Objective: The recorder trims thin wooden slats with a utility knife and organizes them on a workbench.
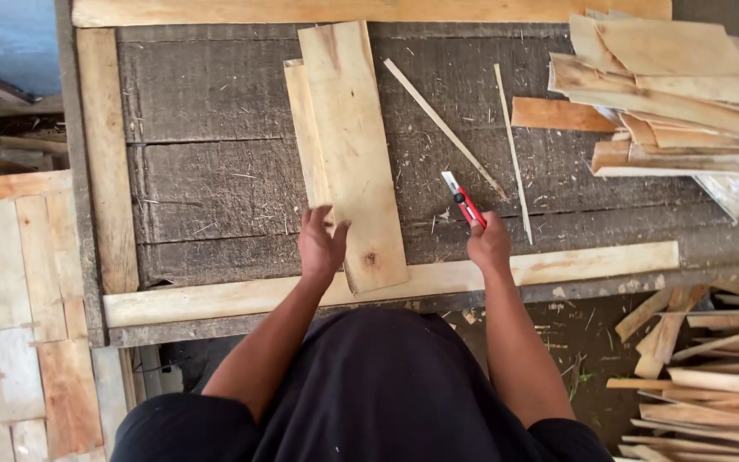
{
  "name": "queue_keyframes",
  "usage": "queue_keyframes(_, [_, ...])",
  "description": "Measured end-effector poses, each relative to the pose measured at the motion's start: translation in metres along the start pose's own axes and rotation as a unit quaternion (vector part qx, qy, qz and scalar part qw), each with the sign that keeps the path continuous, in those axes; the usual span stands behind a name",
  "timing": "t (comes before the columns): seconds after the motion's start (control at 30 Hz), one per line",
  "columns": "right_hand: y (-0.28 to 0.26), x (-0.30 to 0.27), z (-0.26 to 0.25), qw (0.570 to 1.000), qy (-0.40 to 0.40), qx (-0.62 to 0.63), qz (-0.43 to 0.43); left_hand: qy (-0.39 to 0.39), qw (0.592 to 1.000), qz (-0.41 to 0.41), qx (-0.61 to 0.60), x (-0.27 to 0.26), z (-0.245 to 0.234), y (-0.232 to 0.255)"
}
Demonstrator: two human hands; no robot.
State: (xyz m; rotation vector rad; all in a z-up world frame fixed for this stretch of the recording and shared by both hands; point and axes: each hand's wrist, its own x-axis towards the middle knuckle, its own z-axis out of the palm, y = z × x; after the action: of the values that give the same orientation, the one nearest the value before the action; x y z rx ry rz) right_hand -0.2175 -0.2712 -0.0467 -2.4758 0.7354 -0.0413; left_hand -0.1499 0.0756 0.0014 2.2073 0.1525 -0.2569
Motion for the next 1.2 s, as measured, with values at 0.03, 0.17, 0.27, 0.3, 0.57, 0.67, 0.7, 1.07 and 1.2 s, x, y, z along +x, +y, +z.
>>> queue_keyframes(0.03, [-0.003, 0.004, -0.003, 1.0, -0.001, -0.001, -0.006, 0.006, 1.0, -0.002, -0.003, -0.006, 0.004, -0.012])
queue_keyframes(0.17, [-0.023, 0.025, -0.019, 0.996, -0.033, -0.082, 0.018, -0.014, 0.997, -0.061, -0.038, -0.032, 0.019, -0.039])
queue_keyframes(0.27, [-0.026, 0.047, -0.021, 0.988, 0.065, -0.125, -0.059, -0.028, 0.994, -0.082, -0.07, -0.043, 0.021, -0.041])
queue_keyframes(0.3, [-0.023, 0.053, -0.019, 0.964, 0.171, -0.136, -0.15, -0.05, 0.992, -0.098, -0.066, -0.046, 0.021, -0.042])
queue_keyframes(0.57, [-0.013, 0.105, -0.009, 0.981, -0.019, -0.188, -0.048, -0.046, 0.978, -0.138, -0.15, -0.043, 0.045, -0.072])
queue_keyframes(0.67, [-0.02, 0.099, -0.026, 0.968, -0.062, -0.238, -0.04, -0.078, 0.953, -0.165, -0.244, -0.044, 0.057, -0.086])
queue_keyframes(0.7, [-0.025, 0.097, -0.035, 0.967, -0.075, -0.242, -0.037, -0.105, 0.927, -0.194, -0.303, -0.043, 0.06, -0.088])
queue_keyframes(1.07, [0.025, 0.091, -0.052, 0.979, -0.018, -0.165, 0.116, -0.038, 0.881, -0.182, -0.434, -0.062, 0.016, -0.091])
queue_keyframes(1.2, [0.035, 0.102, -0.049, 0.964, -0.1, -0.234, 0.079, 0.019, 0.88, -0.164, -0.445, -0.067, 0.005, -0.126])
